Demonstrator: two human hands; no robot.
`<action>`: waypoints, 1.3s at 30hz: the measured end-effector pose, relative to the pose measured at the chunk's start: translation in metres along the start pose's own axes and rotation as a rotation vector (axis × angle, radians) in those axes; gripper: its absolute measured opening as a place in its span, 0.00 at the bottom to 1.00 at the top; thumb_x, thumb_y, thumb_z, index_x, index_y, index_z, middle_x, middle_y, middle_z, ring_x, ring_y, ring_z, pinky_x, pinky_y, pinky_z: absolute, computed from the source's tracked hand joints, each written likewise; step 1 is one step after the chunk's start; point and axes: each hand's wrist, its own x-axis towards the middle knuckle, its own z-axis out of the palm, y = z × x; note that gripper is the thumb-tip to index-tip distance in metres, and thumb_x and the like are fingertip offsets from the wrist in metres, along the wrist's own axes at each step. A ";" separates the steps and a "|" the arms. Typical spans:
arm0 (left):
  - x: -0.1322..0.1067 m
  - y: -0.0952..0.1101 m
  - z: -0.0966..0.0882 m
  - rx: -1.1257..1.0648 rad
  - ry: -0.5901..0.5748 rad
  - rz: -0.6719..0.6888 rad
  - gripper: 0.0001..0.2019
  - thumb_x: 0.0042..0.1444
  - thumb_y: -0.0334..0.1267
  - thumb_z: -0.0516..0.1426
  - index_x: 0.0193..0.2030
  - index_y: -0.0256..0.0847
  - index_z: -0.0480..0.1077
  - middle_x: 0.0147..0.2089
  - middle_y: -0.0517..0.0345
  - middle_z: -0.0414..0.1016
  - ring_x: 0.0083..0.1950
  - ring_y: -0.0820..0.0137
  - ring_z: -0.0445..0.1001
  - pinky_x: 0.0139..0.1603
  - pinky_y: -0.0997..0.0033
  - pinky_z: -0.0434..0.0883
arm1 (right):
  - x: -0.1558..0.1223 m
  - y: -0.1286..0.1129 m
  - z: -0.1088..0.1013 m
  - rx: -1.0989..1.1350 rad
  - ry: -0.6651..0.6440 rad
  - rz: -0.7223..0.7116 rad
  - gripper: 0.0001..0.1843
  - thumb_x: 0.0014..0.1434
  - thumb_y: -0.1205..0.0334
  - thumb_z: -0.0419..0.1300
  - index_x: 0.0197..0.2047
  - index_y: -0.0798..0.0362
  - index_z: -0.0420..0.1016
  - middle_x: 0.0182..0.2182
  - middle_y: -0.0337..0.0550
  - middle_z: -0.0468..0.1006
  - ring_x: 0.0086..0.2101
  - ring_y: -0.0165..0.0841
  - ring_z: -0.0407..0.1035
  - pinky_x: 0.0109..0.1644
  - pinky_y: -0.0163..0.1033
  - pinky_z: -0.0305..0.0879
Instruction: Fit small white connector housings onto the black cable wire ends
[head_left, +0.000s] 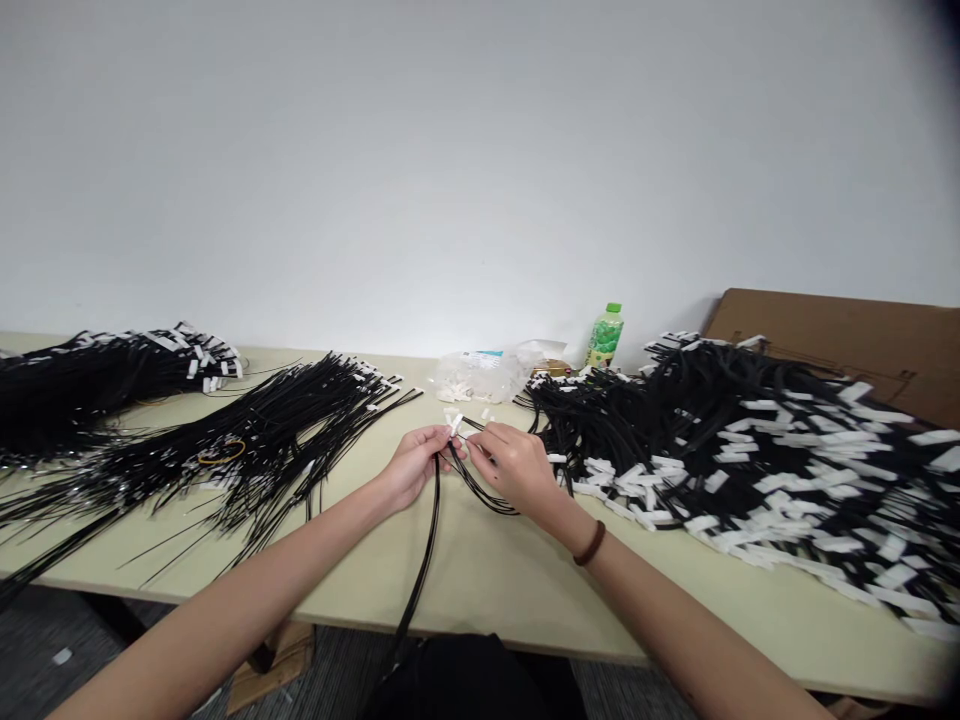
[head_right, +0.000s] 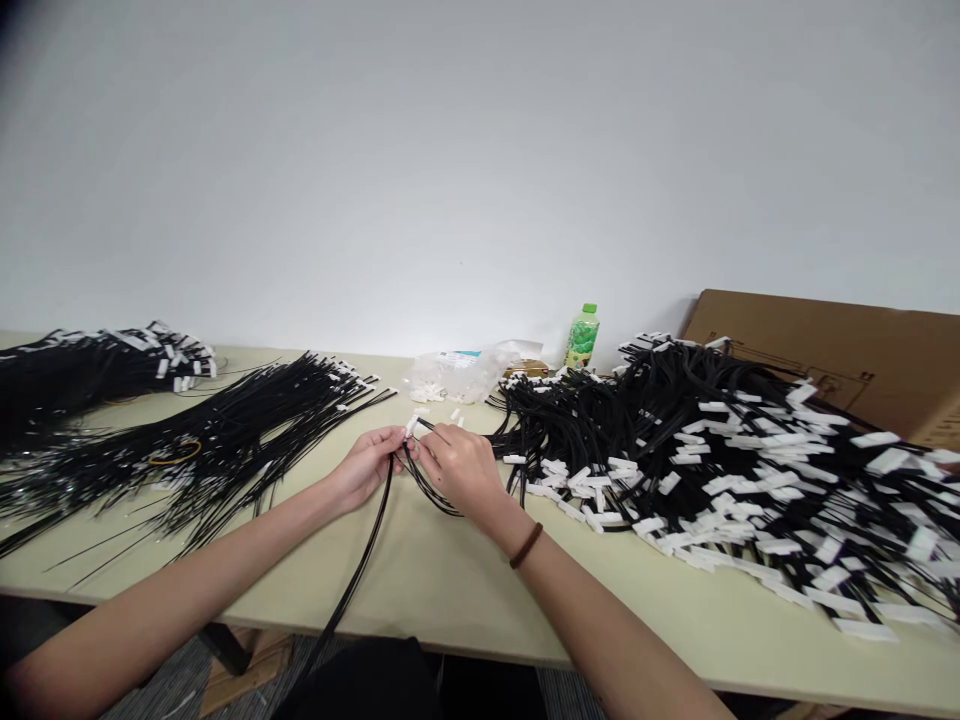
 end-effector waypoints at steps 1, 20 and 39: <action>0.000 0.000 0.000 -0.001 -0.002 -0.001 0.11 0.48 0.41 0.58 0.26 0.33 0.68 0.25 0.56 0.70 0.26 0.76 0.65 0.24 0.78 0.58 | 0.000 0.000 0.000 0.002 -0.003 0.001 0.14 0.61 0.64 0.48 0.27 0.56 0.69 0.23 0.40 0.68 0.26 0.28 0.63 0.31 0.33 0.51; -0.001 0.001 0.001 0.008 0.002 -0.002 0.11 0.48 0.42 0.58 0.26 0.34 0.69 0.25 0.56 0.70 0.26 0.76 0.65 0.24 0.78 0.58 | 0.000 0.000 0.001 -0.010 -0.019 0.003 0.15 0.62 0.64 0.48 0.27 0.55 0.69 0.23 0.41 0.69 0.27 0.28 0.63 0.31 0.33 0.52; -0.001 0.001 0.001 0.013 0.004 0.003 0.11 0.48 0.42 0.58 0.26 0.33 0.69 0.26 0.56 0.70 0.26 0.75 0.65 0.24 0.78 0.58 | 0.000 -0.002 -0.001 -0.010 -0.030 0.005 0.16 0.62 0.63 0.48 0.25 0.56 0.68 0.23 0.41 0.69 0.26 0.28 0.63 0.31 0.32 0.52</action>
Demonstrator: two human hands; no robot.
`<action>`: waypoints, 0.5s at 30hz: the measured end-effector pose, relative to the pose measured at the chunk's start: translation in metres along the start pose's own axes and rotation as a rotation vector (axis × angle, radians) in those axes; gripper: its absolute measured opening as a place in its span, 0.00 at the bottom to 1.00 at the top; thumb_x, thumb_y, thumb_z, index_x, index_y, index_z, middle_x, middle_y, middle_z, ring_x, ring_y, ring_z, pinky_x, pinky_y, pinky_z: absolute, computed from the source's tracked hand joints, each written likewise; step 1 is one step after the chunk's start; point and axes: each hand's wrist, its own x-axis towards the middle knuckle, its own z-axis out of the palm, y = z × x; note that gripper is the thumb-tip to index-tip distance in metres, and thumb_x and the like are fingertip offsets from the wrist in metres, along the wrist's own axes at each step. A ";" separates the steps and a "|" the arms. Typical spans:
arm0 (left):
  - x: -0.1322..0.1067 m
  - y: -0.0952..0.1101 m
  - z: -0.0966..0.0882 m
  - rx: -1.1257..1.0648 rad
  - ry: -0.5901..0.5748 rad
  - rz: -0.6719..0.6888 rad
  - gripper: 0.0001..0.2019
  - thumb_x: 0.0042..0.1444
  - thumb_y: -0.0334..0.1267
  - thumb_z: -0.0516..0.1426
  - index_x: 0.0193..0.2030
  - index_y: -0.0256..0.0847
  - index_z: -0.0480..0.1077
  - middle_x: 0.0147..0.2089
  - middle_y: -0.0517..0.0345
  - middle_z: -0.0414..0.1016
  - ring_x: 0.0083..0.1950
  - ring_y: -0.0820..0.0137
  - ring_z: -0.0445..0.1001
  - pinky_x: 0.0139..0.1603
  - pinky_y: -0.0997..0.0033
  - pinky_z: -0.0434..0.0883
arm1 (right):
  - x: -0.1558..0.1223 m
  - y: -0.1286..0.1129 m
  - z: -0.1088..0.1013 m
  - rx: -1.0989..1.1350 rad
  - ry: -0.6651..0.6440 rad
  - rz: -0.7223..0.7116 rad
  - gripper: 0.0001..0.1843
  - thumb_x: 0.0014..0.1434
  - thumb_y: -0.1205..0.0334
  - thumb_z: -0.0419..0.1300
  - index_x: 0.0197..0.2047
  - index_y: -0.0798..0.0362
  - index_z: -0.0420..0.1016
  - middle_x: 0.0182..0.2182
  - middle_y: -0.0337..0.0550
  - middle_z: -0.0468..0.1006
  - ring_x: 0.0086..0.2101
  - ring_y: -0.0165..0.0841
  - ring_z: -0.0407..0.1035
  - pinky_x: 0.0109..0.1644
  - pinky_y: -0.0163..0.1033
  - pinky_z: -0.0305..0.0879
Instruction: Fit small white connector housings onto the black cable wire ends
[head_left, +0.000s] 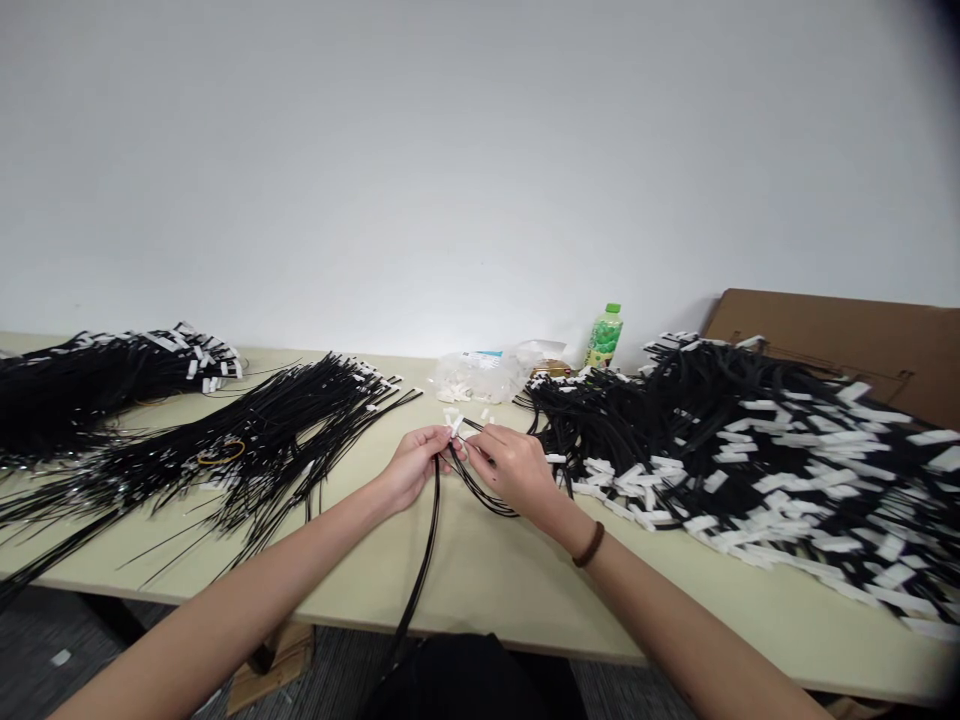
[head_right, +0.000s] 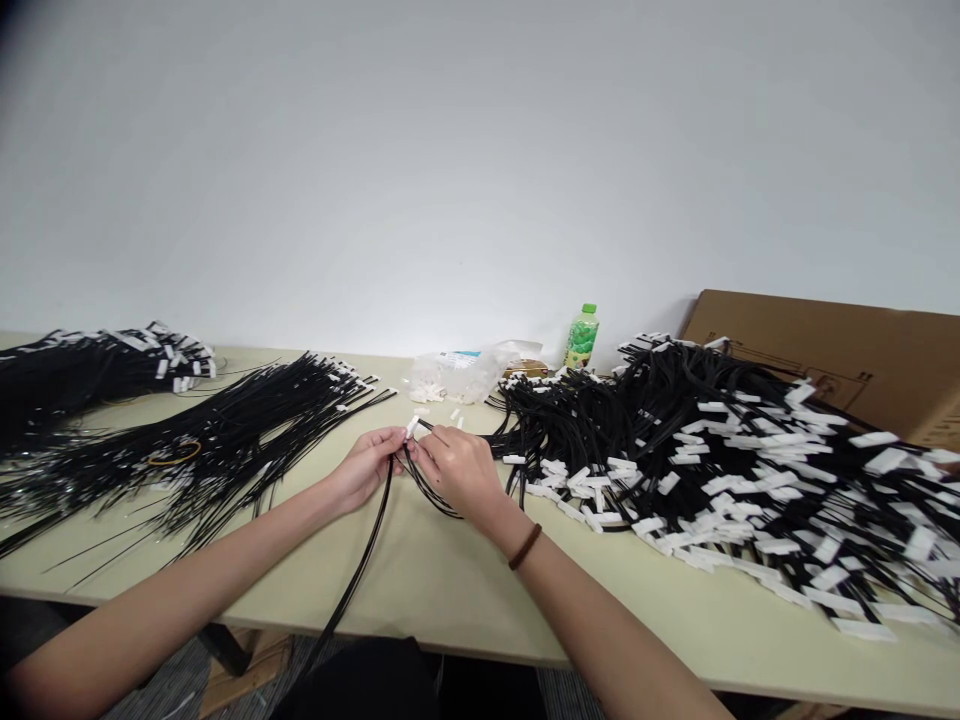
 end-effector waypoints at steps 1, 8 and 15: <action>0.000 0.000 0.000 -0.001 -0.002 0.000 0.11 0.48 0.42 0.58 0.26 0.33 0.69 0.26 0.56 0.70 0.26 0.75 0.65 0.24 0.78 0.59 | 0.000 0.000 0.000 0.001 0.000 0.001 0.16 0.62 0.63 0.48 0.25 0.56 0.68 0.23 0.41 0.68 0.26 0.28 0.63 0.31 0.32 0.52; 0.000 0.000 0.000 -0.005 -0.001 -0.004 0.11 0.47 0.42 0.59 0.27 0.33 0.69 0.26 0.56 0.70 0.26 0.76 0.65 0.23 0.78 0.59 | 0.000 0.000 0.000 0.004 0.004 -0.001 0.16 0.62 0.63 0.47 0.26 0.56 0.69 0.23 0.41 0.68 0.26 0.29 0.63 0.31 0.33 0.53; 0.000 0.000 0.000 -0.005 0.004 -0.006 0.11 0.47 0.42 0.59 0.27 0.33 0.69 0.26 0.56 0.69 0.26 0.76 0.65 0.23 0.78 0.59 | 0.000 0.000 0.000 0.002 0.009 -0.006 0.16 0.63 0.63 0.47 0.26 0.56 0.69 0.23 0.41 0.69 0.26 0.28 0.63 0.31 0.32 0.52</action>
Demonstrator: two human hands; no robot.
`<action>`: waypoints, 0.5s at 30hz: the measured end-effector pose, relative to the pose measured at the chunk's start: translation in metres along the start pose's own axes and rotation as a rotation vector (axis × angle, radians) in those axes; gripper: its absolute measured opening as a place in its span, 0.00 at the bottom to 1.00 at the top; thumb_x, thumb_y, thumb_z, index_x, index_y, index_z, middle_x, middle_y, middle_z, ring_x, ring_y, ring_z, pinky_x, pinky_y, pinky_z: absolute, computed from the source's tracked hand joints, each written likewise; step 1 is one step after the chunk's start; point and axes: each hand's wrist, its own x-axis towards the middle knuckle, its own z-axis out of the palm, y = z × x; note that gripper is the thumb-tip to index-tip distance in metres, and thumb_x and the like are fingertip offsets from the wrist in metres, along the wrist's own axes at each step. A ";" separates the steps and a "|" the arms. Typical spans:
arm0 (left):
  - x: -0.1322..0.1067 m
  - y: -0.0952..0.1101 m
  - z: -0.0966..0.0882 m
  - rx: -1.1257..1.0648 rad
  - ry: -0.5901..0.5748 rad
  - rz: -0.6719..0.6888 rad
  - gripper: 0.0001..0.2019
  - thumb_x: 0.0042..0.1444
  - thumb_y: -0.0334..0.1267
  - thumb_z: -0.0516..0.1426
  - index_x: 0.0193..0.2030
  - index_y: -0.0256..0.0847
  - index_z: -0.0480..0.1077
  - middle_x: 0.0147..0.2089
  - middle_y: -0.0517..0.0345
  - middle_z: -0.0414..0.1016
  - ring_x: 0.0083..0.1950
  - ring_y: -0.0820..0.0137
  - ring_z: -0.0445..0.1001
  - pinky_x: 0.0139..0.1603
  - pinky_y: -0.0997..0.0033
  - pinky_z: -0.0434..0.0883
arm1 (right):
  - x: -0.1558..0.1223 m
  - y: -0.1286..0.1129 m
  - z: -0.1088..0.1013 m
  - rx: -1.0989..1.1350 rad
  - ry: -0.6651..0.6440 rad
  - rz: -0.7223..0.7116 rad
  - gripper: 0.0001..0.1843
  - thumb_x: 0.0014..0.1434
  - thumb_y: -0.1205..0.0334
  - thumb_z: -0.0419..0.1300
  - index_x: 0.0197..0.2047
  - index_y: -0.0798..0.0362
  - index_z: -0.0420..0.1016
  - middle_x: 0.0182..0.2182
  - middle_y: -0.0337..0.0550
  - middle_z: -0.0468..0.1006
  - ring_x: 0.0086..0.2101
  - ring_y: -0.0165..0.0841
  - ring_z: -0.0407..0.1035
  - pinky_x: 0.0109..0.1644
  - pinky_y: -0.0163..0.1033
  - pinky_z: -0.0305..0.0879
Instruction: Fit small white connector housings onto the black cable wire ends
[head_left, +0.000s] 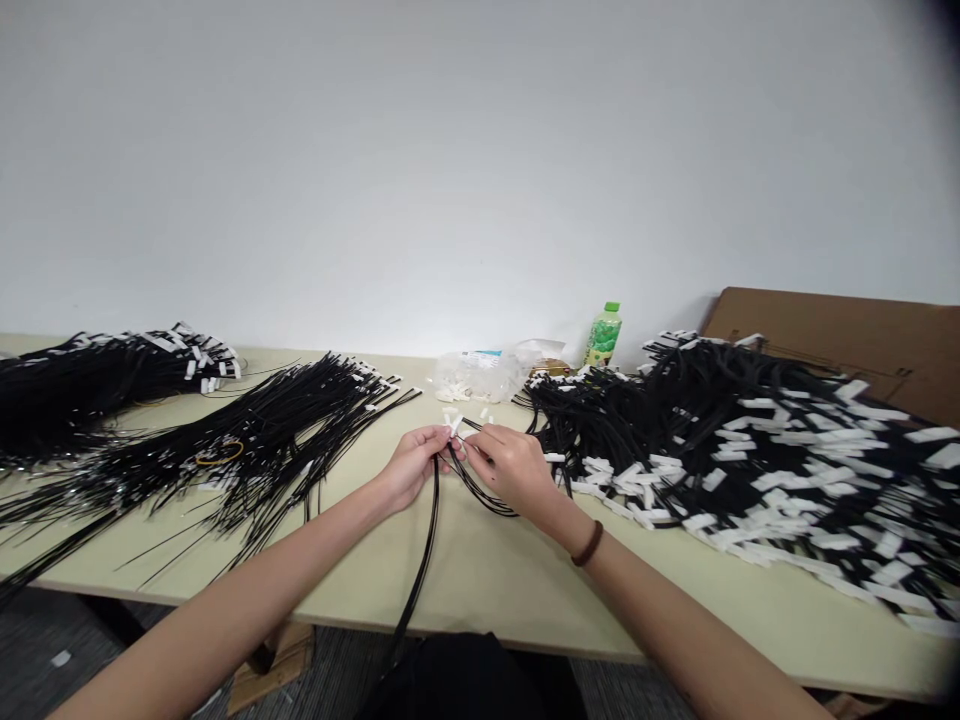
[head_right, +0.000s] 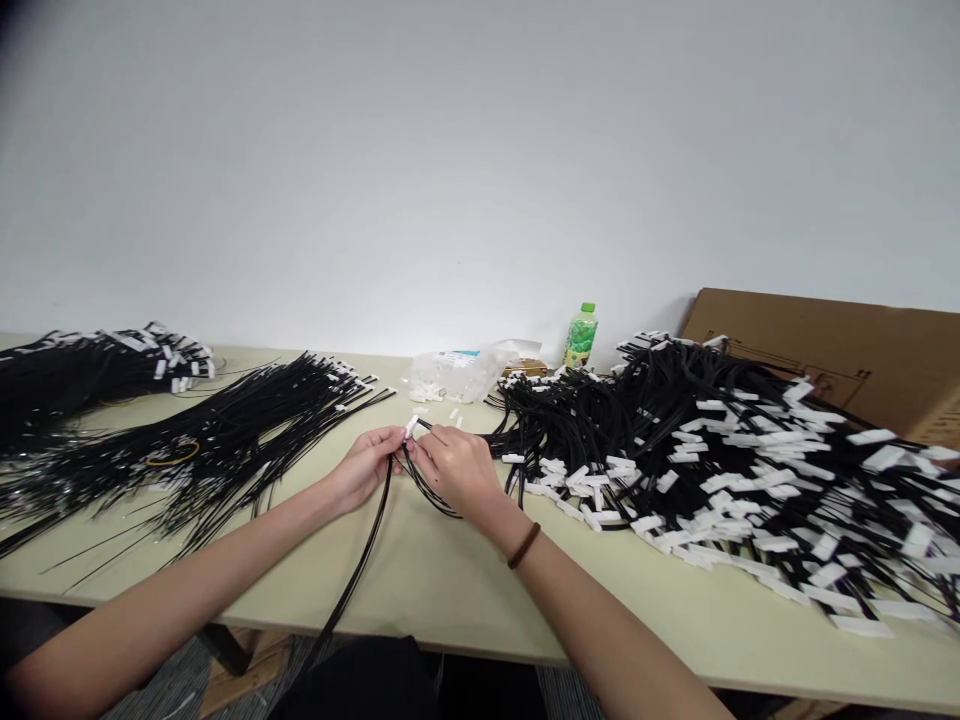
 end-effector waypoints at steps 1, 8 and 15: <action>0.000 0.000 0.000 0.001 -0.001 -0.001 0.11 0.47 0.42 0.59 0.27 0.33 0.69 0.26 0.56 0.69 0.26 0.76 0.65 0.23 0.78 0.59 | 0.000 0.000 0.000 -0.002 0.000 0.002 0.16 0.62 0.63 0.47 0.26 0.56 0.69 0.22 0.41 0.68 0.26 0.28 0.63 0.31 0.32 0.52; 0.000 0.000 0.001 -0.007 0.016 -0.004 0.11 0.45 0.42 0.60 0.27 0.33 0.69 0.26 0.56 0.70 0.27 0.75 0.66 0.23 0.78 0.59 | 0.000 0.000 0.000 -0.003 0.007 -0.006 0.17 0.63 0.63 0.47 0.26 0.56 0.69 0.23 0.41 0.68 0.26 0.28 0.63 0.30 0.32 0.52; 0.000 0.001 0.001 -0.005 0.003 -0.001 0.12 0.47 0.42 0.59 0.27 0.33 0.69 0.26 0.56 0.69 0.27 0.75 0.66 0.23 0.78 0.59 | 0.000 0.000 0.000 -0.006 0.009 0.000 0.17 0.63 0.63 0.47 0.26 0.55 0.69 0.22 0.41 0.68 0.25 0.28 0.63 0.30 0.33 0.52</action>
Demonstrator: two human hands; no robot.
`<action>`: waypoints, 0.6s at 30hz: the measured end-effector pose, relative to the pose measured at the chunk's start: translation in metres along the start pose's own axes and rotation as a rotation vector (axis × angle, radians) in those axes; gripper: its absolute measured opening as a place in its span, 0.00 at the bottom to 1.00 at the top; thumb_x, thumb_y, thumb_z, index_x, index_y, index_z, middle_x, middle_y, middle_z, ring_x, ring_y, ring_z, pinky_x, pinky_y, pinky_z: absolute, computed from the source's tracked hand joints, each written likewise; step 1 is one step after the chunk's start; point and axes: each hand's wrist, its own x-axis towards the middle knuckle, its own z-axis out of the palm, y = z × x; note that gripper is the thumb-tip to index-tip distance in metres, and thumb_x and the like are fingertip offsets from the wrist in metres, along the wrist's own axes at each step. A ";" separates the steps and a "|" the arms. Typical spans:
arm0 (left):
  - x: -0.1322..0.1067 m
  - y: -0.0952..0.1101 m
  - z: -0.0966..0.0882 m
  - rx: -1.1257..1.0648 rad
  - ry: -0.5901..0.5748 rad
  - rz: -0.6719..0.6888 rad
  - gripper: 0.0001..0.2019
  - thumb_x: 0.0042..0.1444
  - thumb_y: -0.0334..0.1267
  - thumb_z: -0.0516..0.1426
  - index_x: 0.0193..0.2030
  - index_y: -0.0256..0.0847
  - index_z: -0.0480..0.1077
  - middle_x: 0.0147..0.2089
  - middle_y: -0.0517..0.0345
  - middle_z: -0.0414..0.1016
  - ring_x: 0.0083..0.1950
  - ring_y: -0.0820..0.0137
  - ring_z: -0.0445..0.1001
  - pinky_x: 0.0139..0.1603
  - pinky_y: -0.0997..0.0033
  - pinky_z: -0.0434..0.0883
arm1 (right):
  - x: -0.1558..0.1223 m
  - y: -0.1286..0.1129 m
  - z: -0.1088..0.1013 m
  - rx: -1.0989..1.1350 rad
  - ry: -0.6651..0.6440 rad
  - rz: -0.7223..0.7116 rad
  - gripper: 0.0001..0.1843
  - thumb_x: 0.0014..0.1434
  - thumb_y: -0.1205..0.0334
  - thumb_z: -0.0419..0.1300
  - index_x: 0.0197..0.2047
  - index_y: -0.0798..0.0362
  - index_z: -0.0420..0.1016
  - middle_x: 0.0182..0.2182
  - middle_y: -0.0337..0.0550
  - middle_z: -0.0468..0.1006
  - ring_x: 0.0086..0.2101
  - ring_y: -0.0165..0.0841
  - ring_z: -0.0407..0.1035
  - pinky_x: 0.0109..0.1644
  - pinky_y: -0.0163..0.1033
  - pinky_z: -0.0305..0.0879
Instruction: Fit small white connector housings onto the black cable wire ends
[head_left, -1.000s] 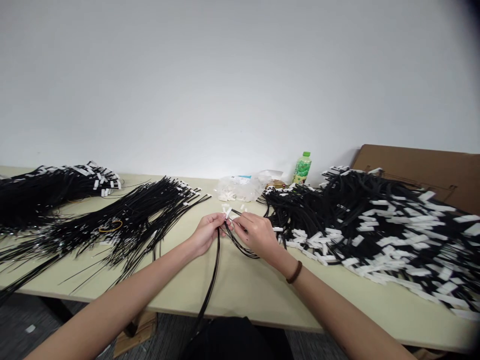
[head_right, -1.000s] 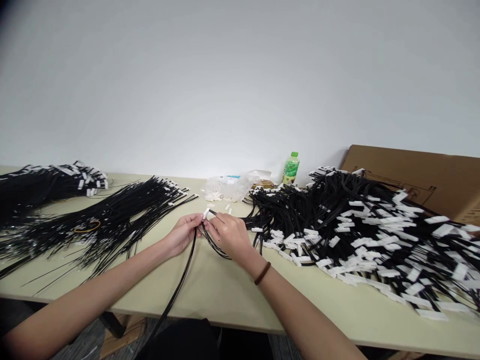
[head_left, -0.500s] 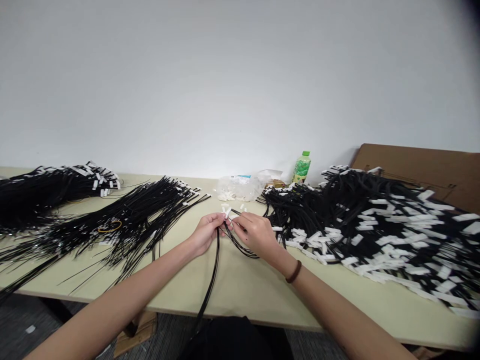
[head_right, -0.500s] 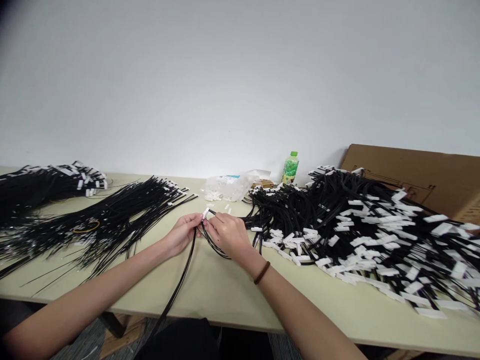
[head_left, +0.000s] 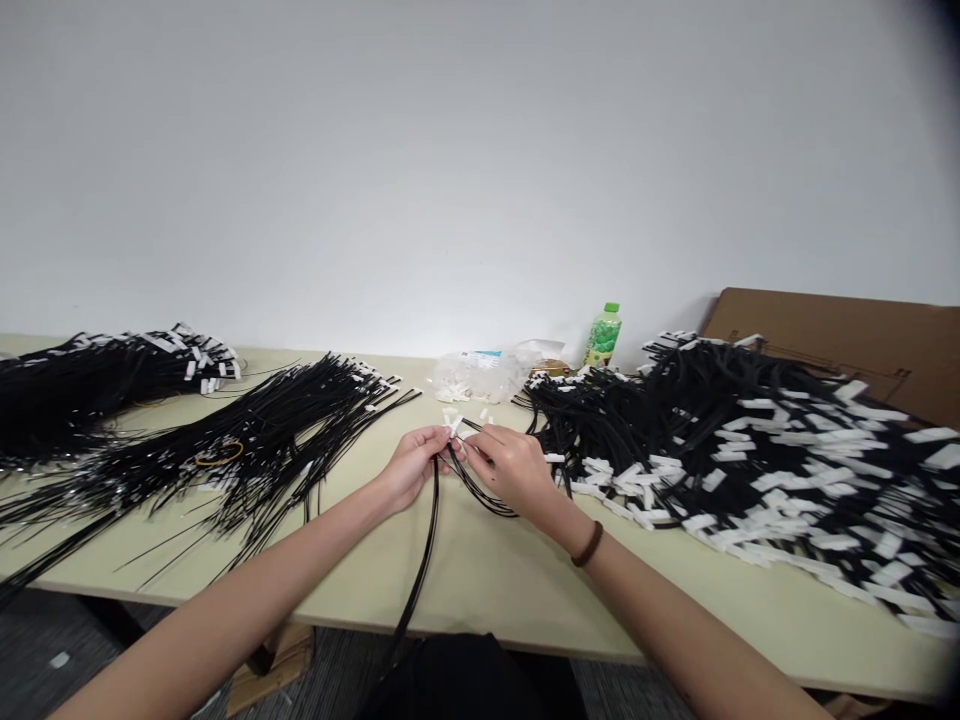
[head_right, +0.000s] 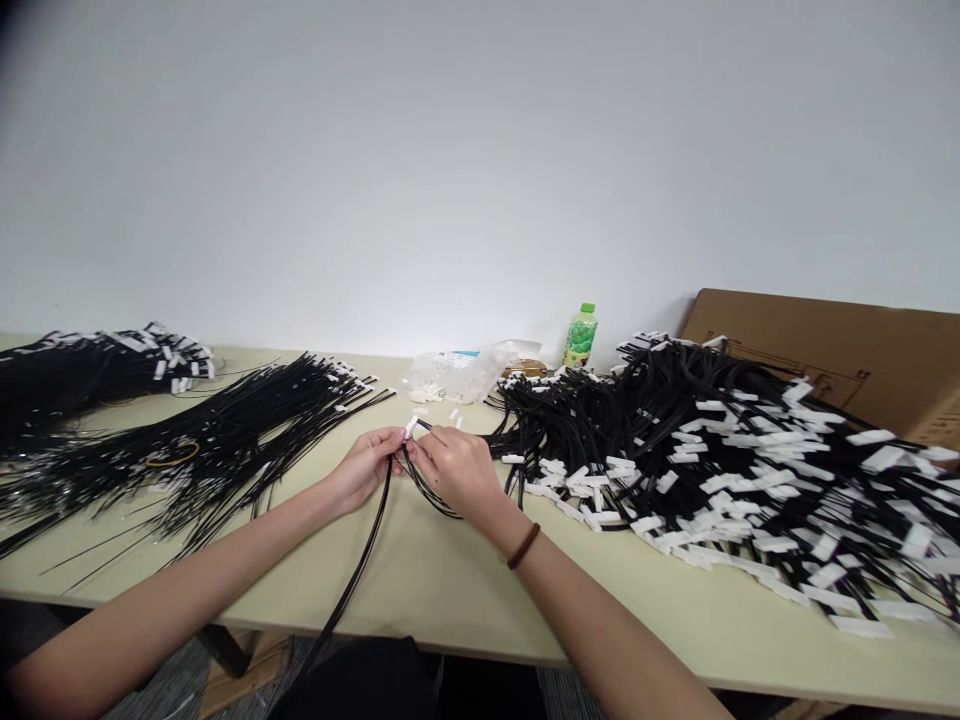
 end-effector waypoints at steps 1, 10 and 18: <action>0.000 0.000 0.000 0.003 -0.002 0.000 0.11 0.47 0.42 0.59 0.27 0.33 0.69 0.26 0.56 0.70 0.27 0.75 0.66 0.23 0.78 0.59 | 0.000 0.000 0.000 0.002 -0.001 0.001 0.17 0.63 0.63 0.47 0.26 0.55 0.69 0.22 0.41 0.68 0.25 0.28 0.63 0.30 0.33 0.52; 0.000 -0.001 -0.001 0.007 0.002 0.003 0.12 0.46 0.43 0.59 0.27 0.34 0.69 0.26 0.56 0.70 0.27 0.75 0.66 0.23 0.77 0.59 | 0.000 0.000 0.000 0.009 -0.002 -0.003 0.16 0.62 0.63 0.47 0.27 0.56 0.70 0.23 0.41 0.69 0.26 0.28 0.64 0.31 0.32 0.53; 0.000 -0.001 0.000 0.003 0.006 0.014 0.11 0.46 0.42 0.59 0.26 0.34 0.69 0.25 0.56 0.70 0.26 0.76 0.65 0.23 0.77 0.58 | 0.001 0.000 0.000 0.020 0.003 0.000 0.17 0.63 0.63 0.47 0.26 0.56 0.69 0.23 0.41 0.69 0.26 0.28 0.63 0.31 0.33 0.52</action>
